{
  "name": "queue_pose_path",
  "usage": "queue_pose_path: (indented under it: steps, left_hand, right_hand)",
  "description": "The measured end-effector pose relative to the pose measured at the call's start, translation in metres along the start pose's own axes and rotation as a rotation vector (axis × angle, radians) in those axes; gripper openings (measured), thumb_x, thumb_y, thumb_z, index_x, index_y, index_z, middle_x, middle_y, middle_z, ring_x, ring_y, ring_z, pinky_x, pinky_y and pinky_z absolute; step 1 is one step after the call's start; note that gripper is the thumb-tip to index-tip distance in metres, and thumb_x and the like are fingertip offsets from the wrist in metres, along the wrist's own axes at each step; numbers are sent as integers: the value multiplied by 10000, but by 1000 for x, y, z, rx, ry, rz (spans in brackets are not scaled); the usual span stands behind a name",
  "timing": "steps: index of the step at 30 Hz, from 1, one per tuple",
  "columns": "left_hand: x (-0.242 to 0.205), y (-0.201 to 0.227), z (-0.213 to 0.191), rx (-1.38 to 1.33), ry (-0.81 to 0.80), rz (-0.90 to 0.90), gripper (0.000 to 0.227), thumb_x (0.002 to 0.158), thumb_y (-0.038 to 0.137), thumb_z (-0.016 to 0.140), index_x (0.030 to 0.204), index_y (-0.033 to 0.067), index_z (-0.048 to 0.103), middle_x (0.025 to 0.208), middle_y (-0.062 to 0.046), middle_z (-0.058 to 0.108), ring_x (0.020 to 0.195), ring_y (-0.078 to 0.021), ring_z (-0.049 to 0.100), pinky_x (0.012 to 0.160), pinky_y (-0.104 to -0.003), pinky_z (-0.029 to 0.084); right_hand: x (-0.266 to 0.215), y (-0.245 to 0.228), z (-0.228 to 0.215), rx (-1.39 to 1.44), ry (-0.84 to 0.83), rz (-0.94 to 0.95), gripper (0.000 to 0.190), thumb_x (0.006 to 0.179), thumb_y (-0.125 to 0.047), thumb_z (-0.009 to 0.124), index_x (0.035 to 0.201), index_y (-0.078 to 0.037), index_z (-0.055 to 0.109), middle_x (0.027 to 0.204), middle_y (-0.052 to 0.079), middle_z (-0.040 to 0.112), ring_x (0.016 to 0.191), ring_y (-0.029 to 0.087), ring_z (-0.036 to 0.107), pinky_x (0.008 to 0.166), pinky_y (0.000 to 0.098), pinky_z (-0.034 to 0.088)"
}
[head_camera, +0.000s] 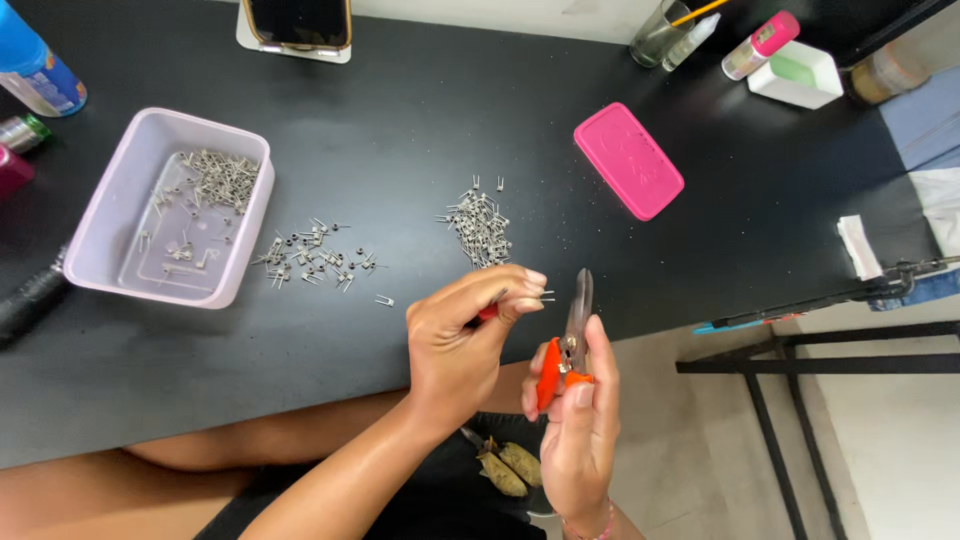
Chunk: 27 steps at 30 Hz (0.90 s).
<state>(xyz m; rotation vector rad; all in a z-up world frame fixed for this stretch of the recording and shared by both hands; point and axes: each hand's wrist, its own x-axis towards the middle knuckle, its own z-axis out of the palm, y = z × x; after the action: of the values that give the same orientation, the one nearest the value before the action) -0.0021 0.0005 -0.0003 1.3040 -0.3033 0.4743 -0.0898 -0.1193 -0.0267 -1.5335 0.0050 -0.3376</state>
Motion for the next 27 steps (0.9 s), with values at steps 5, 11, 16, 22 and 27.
queue_pose_path:
  steps: [5, 11, 16, 22, 27]
  left_hand:
    - [-4, 3, -5, 0, 0, 17, 55, 936, 6, 718, 913, 51, 741, 980, -126, 772, 938, -235, 780, 883, -290, 644]
    - [-2, 19, -30, 195, -153, -142, 72, 960, 109, 696, 950, 67, 754, 986, -53, 775, 938, -165, 754, 827, -263, 578]
    - [-9, 23, -67, 773, -509, -380, 201, 962, 154, 550, 1074, 202, 709, 1116, 115, 755, 896, -233, 741, 616, -415, 520]
    - [-22, 5, -74, 1124, -456, -42, 188, 845, 46, 586, 957, 178, 659, 1083, -8, 604, 460, -313, 577, 350, -432, 416]
    - [-12, 17, -78, 1016, -411, -65, 231, 940, 143, 731, 1171, 134, 743, 1085, 9, 614, 504, -254, 587, 362, -394, 485]
  right_hand:
    - [2, -3, -5, -159, 18, -57, 595, 1087, -363, 395, 1590, -64, 292, 1153, 192, 637, 788, 210, 615, 776, 347, 562]
    - [44, -21, -21, -807, 26, -283, 518, 1087, -172, 436, 1560, 27, 363, 1289, 226, 589, 1070, 300, 630, 984, 421, 524]
    - [87, -6, -47, -1554, -27, -439, 513, 1111, -203, 580, 1589, -41, 489, 1243, 230, 578, 980, 434, 560, 887, 535, 471]
    - [92, -4, -33, -1492, -77, -349, 532, 1074, -175, 600, 1573, -14, 503, 1540, 390, 401, 1371, 677, 355, 1101, 778, 270]
    - [67, -15, 10, -1130, -126, -685, 209, 1082, -20, 565, 1198, 92, 697, 1324, 291, 586, 1237, 489, 578, 1122, 609, 476]
